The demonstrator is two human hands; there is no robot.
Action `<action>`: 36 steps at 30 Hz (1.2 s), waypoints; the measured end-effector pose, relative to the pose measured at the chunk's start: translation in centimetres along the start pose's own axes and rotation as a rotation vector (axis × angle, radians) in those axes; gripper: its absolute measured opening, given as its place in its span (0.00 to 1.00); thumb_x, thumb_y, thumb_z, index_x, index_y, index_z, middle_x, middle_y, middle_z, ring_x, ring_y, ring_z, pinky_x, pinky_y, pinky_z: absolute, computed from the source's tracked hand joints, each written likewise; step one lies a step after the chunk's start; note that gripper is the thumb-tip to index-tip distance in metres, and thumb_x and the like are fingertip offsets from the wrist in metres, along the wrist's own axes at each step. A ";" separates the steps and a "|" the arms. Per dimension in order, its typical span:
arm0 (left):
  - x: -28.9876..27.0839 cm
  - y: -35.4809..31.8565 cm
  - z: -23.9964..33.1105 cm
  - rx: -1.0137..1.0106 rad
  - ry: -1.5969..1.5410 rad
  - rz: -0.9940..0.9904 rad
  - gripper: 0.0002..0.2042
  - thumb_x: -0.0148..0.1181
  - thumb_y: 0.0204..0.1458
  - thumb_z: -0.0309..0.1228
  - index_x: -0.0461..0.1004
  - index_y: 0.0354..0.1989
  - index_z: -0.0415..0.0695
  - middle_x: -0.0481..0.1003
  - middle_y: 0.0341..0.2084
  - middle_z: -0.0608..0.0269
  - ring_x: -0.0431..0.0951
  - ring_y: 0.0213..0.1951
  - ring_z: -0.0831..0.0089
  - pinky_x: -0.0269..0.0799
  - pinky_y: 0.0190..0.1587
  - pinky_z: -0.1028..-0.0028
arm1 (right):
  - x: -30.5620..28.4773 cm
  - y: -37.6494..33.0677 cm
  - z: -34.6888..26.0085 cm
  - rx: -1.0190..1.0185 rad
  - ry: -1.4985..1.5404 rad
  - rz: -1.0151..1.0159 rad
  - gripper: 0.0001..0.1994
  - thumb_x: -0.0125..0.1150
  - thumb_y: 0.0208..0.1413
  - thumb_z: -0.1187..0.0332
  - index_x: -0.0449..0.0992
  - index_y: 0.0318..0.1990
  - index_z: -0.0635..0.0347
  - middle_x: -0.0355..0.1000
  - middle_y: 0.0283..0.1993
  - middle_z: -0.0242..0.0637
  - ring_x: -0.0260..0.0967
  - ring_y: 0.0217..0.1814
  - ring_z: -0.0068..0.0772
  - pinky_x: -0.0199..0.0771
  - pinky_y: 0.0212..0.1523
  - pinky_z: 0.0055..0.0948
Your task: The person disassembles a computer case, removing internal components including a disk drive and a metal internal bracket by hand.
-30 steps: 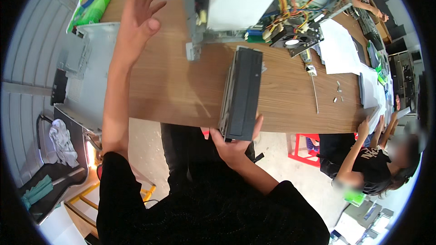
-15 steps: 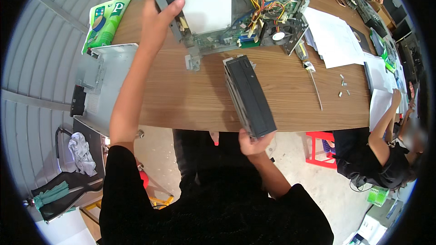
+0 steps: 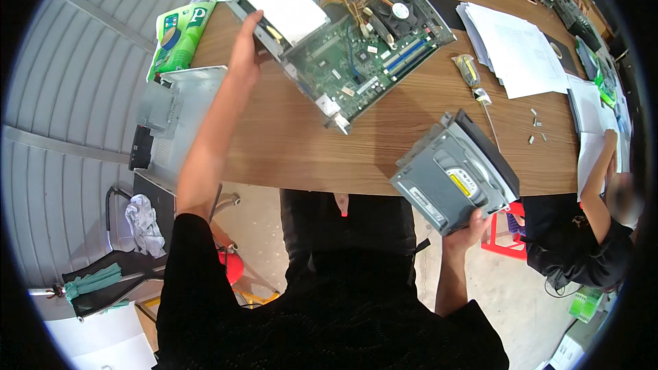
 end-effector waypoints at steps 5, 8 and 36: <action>-1.6 -0.3 -5.2 -0.178 -0.092 0.019 0.29 0.57 0.53 0.57 0.70 0.56 0.52 0.76 0.48 0.64 0.75 0.48 0.66 0.68 0.49 0.57 | -2.6 1.2 0.0 0.027 0.050 0.012 0.35 0.63 0.55 0.58 0.58 0.65 0.66 0.67 0.59 0.48 0.69 0.59 0.43 0.70 0.60 0.42; -1.6 -0.2 -7.0 -0.273 -0.129 -0.026 0.28 0.55 0.54 0.56 0.69 0.57 0.50 0.75 0.50 0.62 0.74 0.51 0.63 0.69 0.53 0.53 | -4.2 1.3 0.3 0.034 0.059 0.049 0.32 0.60 0.56 0.58 0.59 0.65 0.66 0.68 0.58 0.47 0.69 0.58 0.43 0.70 0.60 0.42; -3.6 -12.1 -3.9 -0.583 0.109 -0.501 0.28 0.48 0.66 0.49 0.61 0.64 0.40 0.79 0.38 0.47 0.82 0.41 0.59 0.80 0.47 0.70 | -4.5 1.3 0.7 0.102 0.154 0.260 0.29 0.47 0.65 0.53 0.64 0.64 0.67 0.69 0.61 0.47 0.71 0.60 0.44 0.70 0.60 0.40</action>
Point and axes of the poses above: each hand's wrist, its own y-axis towards the middle knuckle, its own x-axis out of the palm, z = x × y, the point moved 8 cm from there along y, towards the middle knuckle
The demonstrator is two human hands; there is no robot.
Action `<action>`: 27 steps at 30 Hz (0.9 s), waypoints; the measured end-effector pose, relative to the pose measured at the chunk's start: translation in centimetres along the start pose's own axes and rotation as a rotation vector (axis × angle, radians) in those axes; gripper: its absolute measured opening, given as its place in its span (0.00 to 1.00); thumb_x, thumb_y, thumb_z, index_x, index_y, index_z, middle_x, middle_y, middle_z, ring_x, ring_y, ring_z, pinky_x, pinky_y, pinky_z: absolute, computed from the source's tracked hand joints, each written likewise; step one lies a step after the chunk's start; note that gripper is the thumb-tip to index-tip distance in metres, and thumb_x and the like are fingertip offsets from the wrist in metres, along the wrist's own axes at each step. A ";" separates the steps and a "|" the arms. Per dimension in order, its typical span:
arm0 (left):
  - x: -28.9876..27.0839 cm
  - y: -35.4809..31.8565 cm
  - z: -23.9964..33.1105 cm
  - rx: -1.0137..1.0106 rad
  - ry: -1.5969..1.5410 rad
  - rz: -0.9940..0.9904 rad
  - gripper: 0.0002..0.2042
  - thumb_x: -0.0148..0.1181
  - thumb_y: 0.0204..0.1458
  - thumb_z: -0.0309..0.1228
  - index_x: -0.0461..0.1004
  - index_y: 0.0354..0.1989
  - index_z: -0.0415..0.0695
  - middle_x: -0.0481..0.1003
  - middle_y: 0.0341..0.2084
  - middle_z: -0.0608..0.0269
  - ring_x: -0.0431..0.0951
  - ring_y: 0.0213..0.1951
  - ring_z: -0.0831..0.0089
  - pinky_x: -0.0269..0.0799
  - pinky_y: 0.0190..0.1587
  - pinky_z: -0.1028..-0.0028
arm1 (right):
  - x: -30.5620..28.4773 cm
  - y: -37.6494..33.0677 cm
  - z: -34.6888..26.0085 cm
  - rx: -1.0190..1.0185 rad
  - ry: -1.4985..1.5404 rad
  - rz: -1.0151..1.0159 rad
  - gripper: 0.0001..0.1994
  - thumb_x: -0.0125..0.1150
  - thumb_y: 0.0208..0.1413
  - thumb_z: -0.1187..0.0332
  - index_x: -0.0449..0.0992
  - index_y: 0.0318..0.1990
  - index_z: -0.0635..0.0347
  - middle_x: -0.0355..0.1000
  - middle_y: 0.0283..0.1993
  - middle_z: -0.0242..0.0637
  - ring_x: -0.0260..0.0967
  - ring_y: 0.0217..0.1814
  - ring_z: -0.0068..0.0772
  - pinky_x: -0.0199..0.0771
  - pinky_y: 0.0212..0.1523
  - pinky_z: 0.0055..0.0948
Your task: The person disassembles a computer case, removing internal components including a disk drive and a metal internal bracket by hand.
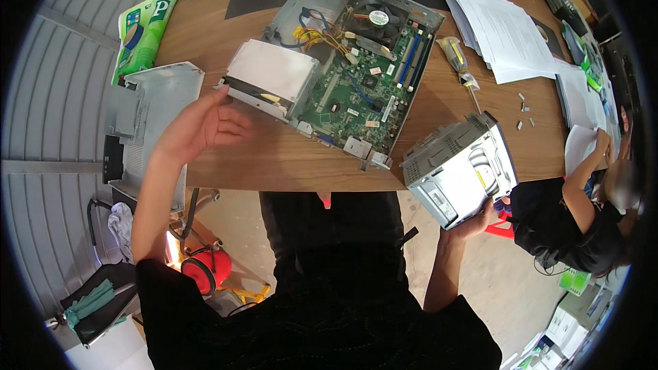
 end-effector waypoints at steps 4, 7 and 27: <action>0.6 -3.3 2.4 0.256 0.700 0.294 0.23 0.56 0.63 0.39 0.65 0.62 0.39 0.79 0.36 0.51 0.82 0.39 0.61 0.77 0.44 0.72 | 0.6 0.2 0.7 0.032 0.057 -0.016 0.27 0.47 0.65 0.53 0.66 0.62 0.66 0.71 0.60 0.46 0.72 0.59 0.44 0.71 0.60 0.41; 4.1 -4.4 4.6 0.732 1.033 0.379 0.20 0.61 0.59 0.33 0.70 0.57 0.39 0.77 0.37 0.50 0.81 0.37 0.59 0.77 0.41 0.70 | 1.1 0.4 1.2 0.071 0.186 -0.076 0.25 0.49 0.66 0.52 0.68 0.61 0.63 0.72 0.59 0.43 0.73 0.58 0.43 0.73 0.59 0.41; 1.5 4.0 4.0 0.834 1.185 0.714 0.24 0.54 0.58 0.54 0.77 0.56 0.54 0.72 0.60 0.64 0.75 0.56 0.58 0.71 0.56 0.62 | 8.2 -4.1 0.3 0.248 0.204 -0.207 0.28 0.56 0.61 0.48 0.68 0.63 0.56 0.69 0.64 0.38 0.67 0.65 0.40 0.65 0.67 0.44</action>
Point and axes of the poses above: each hand's wrist, its own y-axis towards the middle knuckle, its own x-axis out of the palm, z = x × y, the point moved 8 cm from there along y, towards the middle knuckle
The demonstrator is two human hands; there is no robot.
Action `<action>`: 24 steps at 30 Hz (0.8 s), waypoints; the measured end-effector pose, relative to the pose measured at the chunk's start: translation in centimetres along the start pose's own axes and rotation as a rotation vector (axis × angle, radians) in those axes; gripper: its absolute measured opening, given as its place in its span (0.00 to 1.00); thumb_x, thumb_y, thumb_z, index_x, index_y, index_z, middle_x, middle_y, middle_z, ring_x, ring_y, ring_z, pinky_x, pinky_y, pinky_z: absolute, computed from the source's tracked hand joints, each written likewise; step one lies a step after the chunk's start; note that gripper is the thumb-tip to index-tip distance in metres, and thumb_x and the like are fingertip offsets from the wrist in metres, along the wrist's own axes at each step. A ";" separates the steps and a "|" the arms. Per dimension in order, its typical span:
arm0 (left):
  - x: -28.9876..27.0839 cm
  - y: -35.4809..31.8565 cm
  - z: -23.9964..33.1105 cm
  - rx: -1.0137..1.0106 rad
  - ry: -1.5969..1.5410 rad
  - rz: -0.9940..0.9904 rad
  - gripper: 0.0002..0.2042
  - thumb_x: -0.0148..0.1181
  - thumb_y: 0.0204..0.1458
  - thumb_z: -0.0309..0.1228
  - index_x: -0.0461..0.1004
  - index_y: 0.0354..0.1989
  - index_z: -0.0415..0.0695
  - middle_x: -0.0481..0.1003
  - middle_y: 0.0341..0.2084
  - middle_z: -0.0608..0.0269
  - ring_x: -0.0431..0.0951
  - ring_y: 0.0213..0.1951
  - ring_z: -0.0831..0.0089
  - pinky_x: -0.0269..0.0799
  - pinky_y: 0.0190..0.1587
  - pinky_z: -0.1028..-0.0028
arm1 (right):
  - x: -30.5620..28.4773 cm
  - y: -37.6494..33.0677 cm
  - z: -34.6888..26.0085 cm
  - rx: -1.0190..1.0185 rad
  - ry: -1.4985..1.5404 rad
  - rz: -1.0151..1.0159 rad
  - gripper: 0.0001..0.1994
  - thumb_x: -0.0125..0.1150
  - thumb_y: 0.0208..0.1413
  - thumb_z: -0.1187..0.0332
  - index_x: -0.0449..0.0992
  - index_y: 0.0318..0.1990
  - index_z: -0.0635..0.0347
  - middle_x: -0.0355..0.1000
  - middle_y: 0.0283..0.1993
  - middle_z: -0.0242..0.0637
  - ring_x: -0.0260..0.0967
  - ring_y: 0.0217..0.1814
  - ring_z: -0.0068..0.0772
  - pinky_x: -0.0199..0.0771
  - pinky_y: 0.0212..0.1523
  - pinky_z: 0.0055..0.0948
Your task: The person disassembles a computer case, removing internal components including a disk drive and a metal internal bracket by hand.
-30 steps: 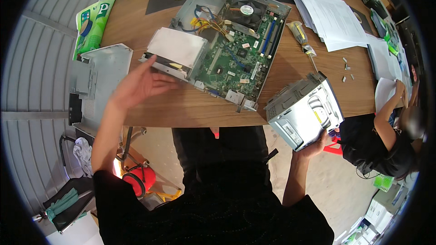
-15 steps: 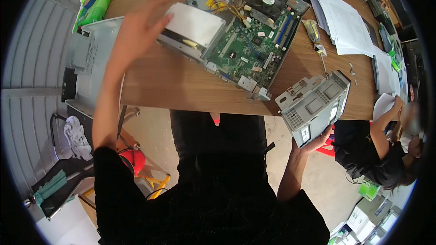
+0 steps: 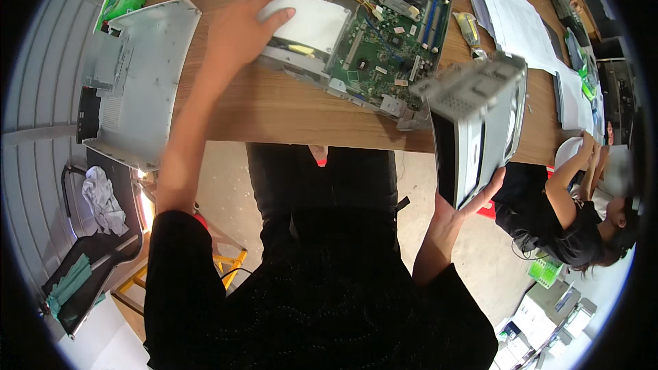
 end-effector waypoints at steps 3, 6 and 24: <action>0.5 -1.3 0.4 -0.063 0.014 0.009 0.23 0.54 0.58 0.53 0.77 0.57 0.54 0.72 0.60 0.61 0.75 0.56 0.57 0.71 0.55 0.60 | 2.9 0.5 -0.4 -0.089 -0.123 -0.056 0.29 0.55 0.62 0.50 0.65 0.65 0.58 0.68 0.64 0.39 0.67 0.65 0.42 0.65 0.67 0.44; 0.4 -1.4 0.7 -0.056 0.012 -0.003 0.24 0.57 0.58 0.51 0.76 0.57 0.52 0.71 0.61 0.56 0.73 0.57 0.53 0.71 0.56 0.59 | 5.3 2.3 -1.5 -0.165 -0.139 -0.110 0.31 0.56 0.62 0.55 0.61 0.67 0.63 0.65 0.66 0.44 0.64 0.67 0.42 0.62 0.68 0.45; 2.6 -0.3 9.9 0.106 -0.861 -0.426 0.52 0.79 0.36 0.46 0.56 0.68 0.34 0.67 0.61 0.41 0.66 0.64 0.51 0.57 0.69 0.60 | 13.7 10.1 3.7 -0.034 -0.577 -0.727 0.38 0.71 0.40 0.68 0.65 0.63 0.64 0.71 0.57 0.40 0.67 0.60 0.35 0.63 0.63 0.33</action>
Point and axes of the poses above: each hand's wrist, its own y-axis towards the middle knuckle, its own x-axis out of the palm, z = x × y, the point moved 8 cm from there along y, towards the middle knuckle
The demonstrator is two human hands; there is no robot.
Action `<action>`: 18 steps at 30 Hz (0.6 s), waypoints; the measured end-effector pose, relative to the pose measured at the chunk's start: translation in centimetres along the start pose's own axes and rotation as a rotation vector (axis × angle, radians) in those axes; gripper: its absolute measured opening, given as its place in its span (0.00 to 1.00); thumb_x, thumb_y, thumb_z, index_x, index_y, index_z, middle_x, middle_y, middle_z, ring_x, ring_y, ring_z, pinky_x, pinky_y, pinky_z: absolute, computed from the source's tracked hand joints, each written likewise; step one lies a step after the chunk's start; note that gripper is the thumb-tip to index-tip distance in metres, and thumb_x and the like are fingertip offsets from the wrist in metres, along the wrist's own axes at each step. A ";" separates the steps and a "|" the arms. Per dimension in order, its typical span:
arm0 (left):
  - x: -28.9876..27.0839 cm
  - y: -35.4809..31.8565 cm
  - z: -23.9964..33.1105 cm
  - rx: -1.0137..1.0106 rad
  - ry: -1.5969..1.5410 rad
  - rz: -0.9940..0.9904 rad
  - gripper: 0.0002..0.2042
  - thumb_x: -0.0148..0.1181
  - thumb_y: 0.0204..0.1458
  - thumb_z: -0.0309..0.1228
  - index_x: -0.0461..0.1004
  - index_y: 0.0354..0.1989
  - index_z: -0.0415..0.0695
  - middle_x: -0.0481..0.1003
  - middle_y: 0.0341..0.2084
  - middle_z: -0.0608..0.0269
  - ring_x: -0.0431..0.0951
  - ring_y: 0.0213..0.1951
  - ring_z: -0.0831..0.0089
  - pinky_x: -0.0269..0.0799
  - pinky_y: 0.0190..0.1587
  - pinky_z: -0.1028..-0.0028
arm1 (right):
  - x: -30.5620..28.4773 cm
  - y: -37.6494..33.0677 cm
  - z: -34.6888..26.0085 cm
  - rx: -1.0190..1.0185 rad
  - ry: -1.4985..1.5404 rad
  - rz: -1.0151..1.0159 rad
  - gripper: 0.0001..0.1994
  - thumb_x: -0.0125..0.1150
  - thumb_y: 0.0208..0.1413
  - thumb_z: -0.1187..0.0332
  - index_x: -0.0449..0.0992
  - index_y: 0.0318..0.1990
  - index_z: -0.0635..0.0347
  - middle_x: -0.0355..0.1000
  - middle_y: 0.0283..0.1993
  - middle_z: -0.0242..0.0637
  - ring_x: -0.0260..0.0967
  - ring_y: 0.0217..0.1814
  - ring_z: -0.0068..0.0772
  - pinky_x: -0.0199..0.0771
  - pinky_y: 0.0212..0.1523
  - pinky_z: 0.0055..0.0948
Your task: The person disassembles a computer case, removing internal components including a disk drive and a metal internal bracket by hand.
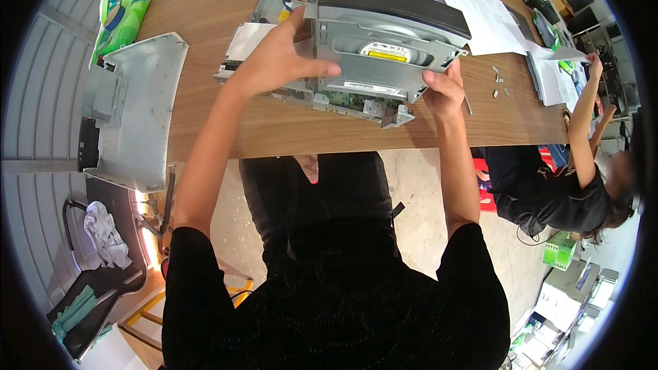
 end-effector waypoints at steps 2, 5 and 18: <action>0.0 0.0 -0.5 -0.037 0.034 -0.027 0.51 0.79 0.36 0.46 0.58 0.67 0.33 0.69 0.60 0.42 0.67 0.64 0.51 0.59 0.68 0.62 | -0.4 -0.3 0.4 0.010 -0.076 0.012 0.40 0.72 0.40 0.66 0.63 0.64 0.63 0.70 0.59 0.40 0.66 0.61 0.35 0.62 0.63 0.33; 0.0 0.3 -0.8 -0.062 0.099 -0.064 0.51 0.80 0.35 0.47 0.60 0.65 0.31 0.69 0.59 0.41 0.68 0.63 0.51 0.59 0.67 0.64 | -0.9 -1.2 1.1 0.066 -0.171 -0.012 0.43 0.75 0.41 0.63 0.61 0.66 0.62 0.68 0.61 0.39 0.64 0.63 0.35 0.60 0.65 0.34; -0.7 0.1 -1.6 -0.011 0.254 -0.022 0.53 0.82 0.31 0.44 0.59 0.66 0.31 0.69 0.59 0.44 0.67 0.61 0.57 0.59 0.66 0.65 | -1.0 -3.6 1.4 0.111 -0.317 -0.022 0.36 0.74 0.50 0.61 0.64 0.63 0.64 0.68 0.60 0.40 0.63 0.63 0.33 0.62 0.63 0.36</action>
Point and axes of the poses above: each hand's wrist, its own y-axis towards the middle knuckle, its own x-axis out of the palm, z = x × y, the point moved 8 cm from there along y, towards the middle knuckle
